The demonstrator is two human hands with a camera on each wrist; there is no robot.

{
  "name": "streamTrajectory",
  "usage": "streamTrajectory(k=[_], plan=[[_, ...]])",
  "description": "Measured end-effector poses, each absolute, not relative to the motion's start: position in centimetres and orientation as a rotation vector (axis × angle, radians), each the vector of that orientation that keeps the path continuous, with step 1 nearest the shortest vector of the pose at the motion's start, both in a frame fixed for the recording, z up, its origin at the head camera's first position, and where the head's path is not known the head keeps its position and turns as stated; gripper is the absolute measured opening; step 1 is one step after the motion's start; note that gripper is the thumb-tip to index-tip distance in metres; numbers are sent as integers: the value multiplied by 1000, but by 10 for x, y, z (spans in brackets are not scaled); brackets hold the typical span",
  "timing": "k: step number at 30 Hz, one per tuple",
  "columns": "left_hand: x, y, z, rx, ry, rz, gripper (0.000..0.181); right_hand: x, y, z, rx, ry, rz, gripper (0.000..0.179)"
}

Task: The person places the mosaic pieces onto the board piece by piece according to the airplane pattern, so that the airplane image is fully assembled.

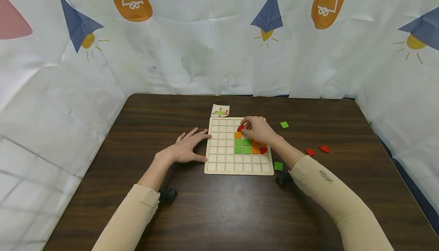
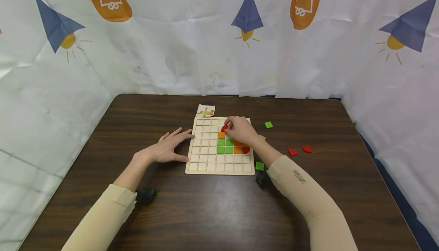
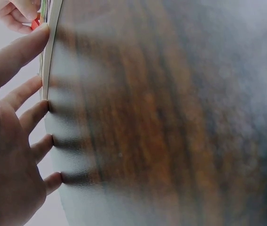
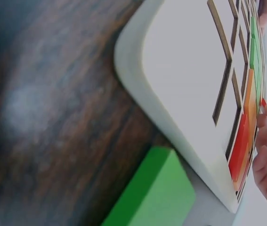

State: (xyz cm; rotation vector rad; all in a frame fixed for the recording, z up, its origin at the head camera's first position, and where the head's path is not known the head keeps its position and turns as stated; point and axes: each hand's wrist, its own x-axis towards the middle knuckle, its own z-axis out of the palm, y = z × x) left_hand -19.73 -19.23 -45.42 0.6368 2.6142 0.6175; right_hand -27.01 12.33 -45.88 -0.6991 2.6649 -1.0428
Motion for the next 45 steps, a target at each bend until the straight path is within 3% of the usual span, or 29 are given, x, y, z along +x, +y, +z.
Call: streamTrajectory(k=[25, 45], plan=[[-197, -193, -455, 635, 2621, 619, 89, -265, 127, -456, -749, 2642, -1029, 23], [-196, -192, -454, 637, 2624, 614, 88, -265, 171, -457, -681, 2717, -993, 17]])
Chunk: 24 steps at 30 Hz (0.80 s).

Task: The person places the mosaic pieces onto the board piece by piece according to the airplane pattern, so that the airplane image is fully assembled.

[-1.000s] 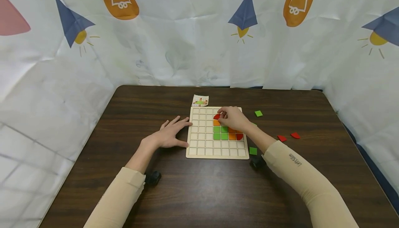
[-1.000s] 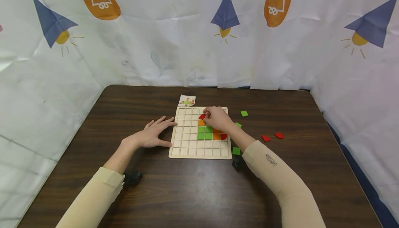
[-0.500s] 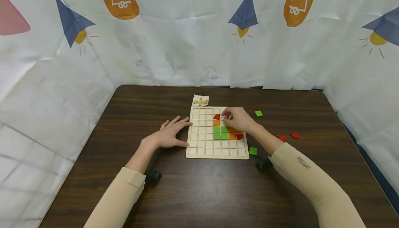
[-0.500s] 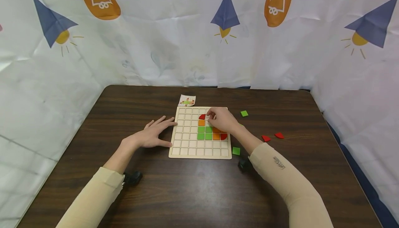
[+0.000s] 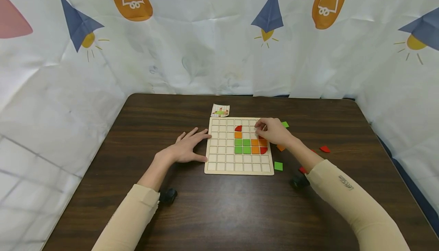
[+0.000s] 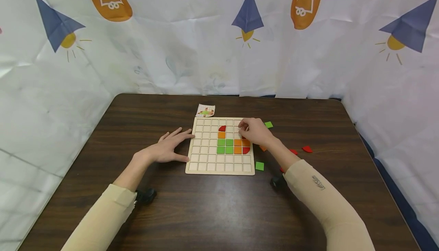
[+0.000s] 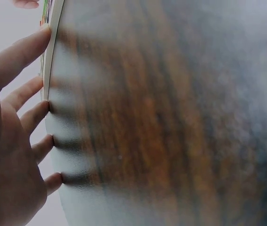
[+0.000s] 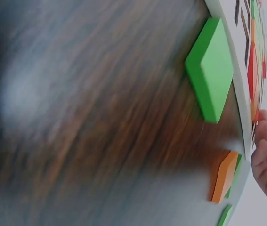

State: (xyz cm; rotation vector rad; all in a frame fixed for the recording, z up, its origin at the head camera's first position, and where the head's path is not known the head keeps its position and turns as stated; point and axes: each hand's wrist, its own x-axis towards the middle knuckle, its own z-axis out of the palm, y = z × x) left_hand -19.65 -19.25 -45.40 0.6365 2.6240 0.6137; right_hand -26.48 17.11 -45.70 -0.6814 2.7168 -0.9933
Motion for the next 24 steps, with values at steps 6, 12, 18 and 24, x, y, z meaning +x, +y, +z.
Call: streamTrajectory(k=[6, 12, 18, 24], plan=[[-197, -192, -455, 638, 2625, 610, 88, -263, 181, -458, -612, 2733, -998, 17], [-196, -192, -452, 638, 2622, 620, 87, -265, 189, -459, -581, 2734, -1000, 18], [-196, -191, -452, 637, 2621, 617, 87, -265, 196, -459, -584, 2734, -1006, 18], [-196, -191, -452, 635, 2623, 610, 88, -266, 202, -458, -574, 2737, -1003, 20]])
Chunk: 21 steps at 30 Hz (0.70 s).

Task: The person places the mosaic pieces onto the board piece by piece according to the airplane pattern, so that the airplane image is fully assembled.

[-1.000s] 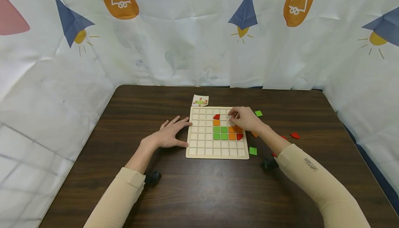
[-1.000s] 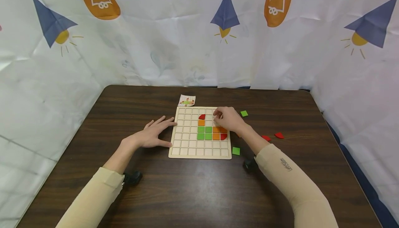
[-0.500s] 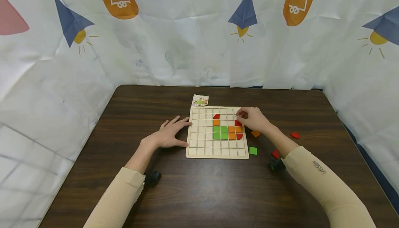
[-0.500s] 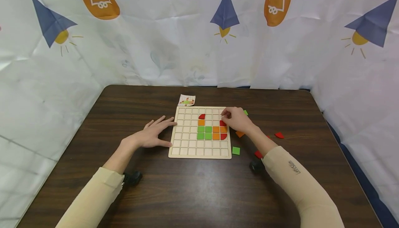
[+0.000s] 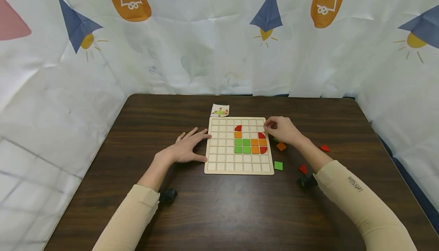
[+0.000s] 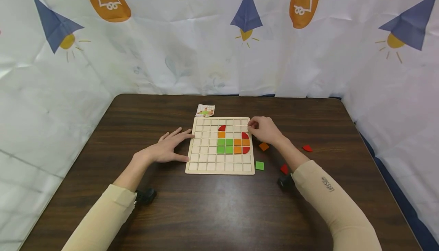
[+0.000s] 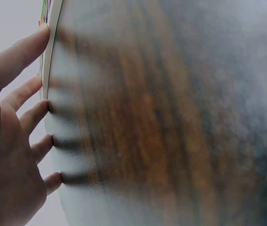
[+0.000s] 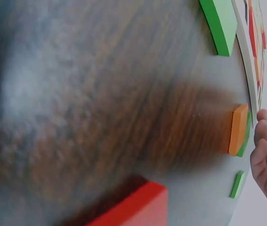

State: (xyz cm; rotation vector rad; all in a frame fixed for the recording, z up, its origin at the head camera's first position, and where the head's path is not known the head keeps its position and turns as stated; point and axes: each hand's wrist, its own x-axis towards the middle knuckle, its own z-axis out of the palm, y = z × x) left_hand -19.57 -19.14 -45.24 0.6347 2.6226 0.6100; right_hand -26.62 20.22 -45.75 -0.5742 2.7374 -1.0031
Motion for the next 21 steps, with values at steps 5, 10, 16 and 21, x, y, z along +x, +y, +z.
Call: streamTrajectory(k=[5, 10, 16, 21], plan=[[-196, -192, -453, 634, 2623, 609, 88, -271, 208, -455, -560, 2767, -974, 21], [-196, -192, -453, 633, 2623, 609, 88, -276, 216, -452, -543, 2794, -948, 21], [-196, -193, -453, 641, 2627, 599, 88, -280, 229, -452, -520, 2814, -924, 24], [-196, -192, -454, 642, 2628, 599, 89, -282, 235, -451, -482, 2816, -906, 28]])
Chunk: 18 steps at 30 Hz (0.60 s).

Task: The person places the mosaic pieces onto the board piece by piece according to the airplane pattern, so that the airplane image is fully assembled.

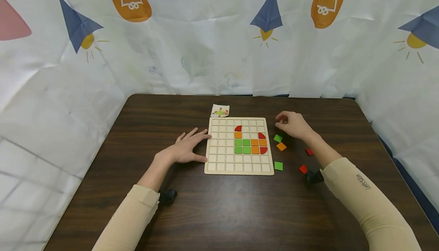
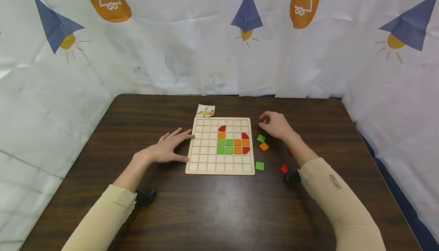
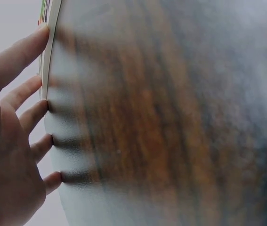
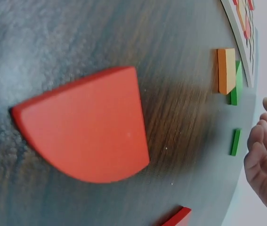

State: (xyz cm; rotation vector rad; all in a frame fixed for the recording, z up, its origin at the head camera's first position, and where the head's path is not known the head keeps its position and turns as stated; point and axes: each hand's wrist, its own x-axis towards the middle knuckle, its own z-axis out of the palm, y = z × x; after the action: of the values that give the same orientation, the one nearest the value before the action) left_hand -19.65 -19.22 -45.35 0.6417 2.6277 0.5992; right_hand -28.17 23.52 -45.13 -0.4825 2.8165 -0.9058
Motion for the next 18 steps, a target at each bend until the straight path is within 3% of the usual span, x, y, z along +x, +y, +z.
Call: streamTrajectory(k=[18], plan=[[-196, -192, -454, 639, 2630, 602, 89, -282, 239, -455, -468, 2748, -810, 35]])
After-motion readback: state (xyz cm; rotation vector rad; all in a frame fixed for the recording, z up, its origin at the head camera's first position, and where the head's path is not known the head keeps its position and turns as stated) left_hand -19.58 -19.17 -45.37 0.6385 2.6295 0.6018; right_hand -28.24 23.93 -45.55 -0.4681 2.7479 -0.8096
